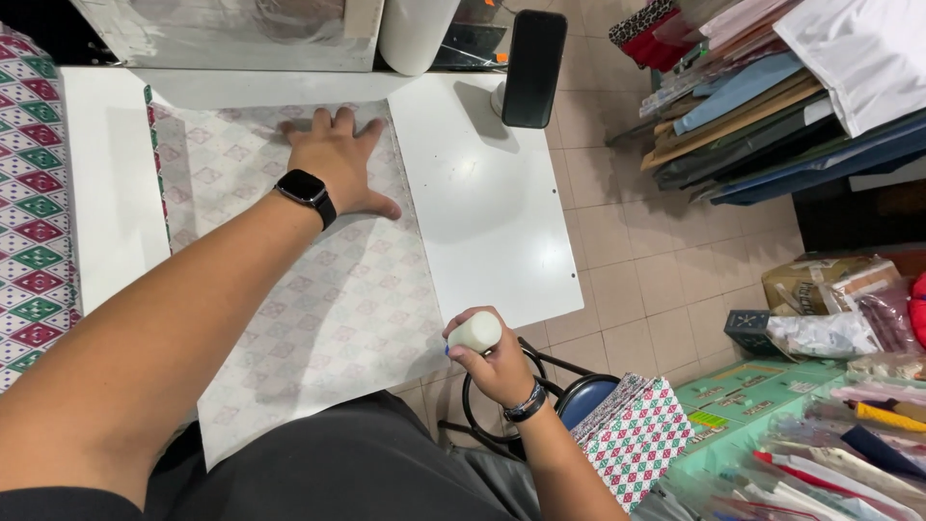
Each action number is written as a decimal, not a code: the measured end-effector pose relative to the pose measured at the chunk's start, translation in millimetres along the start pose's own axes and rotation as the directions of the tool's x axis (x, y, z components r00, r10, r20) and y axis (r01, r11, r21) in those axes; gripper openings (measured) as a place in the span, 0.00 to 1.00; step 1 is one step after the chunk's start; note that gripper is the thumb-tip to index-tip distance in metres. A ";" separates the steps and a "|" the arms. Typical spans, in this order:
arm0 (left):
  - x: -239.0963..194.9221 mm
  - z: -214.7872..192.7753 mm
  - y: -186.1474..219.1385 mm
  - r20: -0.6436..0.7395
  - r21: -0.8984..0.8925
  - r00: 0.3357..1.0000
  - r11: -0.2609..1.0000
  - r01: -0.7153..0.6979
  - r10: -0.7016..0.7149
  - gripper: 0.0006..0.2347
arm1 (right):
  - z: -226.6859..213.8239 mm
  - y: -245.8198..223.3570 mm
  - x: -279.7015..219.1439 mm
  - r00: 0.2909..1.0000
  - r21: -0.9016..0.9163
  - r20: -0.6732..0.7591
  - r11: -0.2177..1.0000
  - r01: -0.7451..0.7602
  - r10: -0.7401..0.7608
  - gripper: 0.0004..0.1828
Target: Folding patterned paper and applying glue to create gift bags or wrap boxes.
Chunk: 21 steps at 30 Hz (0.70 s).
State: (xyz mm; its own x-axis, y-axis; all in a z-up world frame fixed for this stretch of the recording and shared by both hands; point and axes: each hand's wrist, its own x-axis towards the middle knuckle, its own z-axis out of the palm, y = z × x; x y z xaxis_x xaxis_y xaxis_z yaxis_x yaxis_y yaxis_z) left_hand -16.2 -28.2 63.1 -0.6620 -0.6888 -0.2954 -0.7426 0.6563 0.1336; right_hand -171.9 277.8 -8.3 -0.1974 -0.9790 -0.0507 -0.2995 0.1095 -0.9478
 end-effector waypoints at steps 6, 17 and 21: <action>4.5 19.4 -7.0 -0.071 0.034 0.997 0.999 -0.016 0.018 0.50 | -1.3 -6.0 -16.5 0.999 -0.102 0.045 0.995 0.018 -0.014 0.25; -18.0 52.7 -29.6 -0.206 -0.095 0.962 0.975 -0.203 0.180 0.30 | -56.7 0.2 5.2 0.959 -0.009 -0.278 0.998 -0.064 0.059 0.23; -82.9 21.2 -43.1 -0.097 -0.130 0.956 0.948 -0.289 0.278 0.19 | -55.3 -32.9 18.3 0.896 -0.182 -0.358 0.922 -0.342 0.261 0.24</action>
State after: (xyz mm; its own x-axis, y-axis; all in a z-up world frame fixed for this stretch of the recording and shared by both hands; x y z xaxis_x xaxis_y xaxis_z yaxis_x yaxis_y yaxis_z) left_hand 72.9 7.2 61.8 -0.8491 -0.5054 -0.1533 -0.5258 0.7817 0.3352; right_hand -217.3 265.8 39.3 -0.5892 -0.7875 -0.1806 -0.3786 0.4666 -0.7994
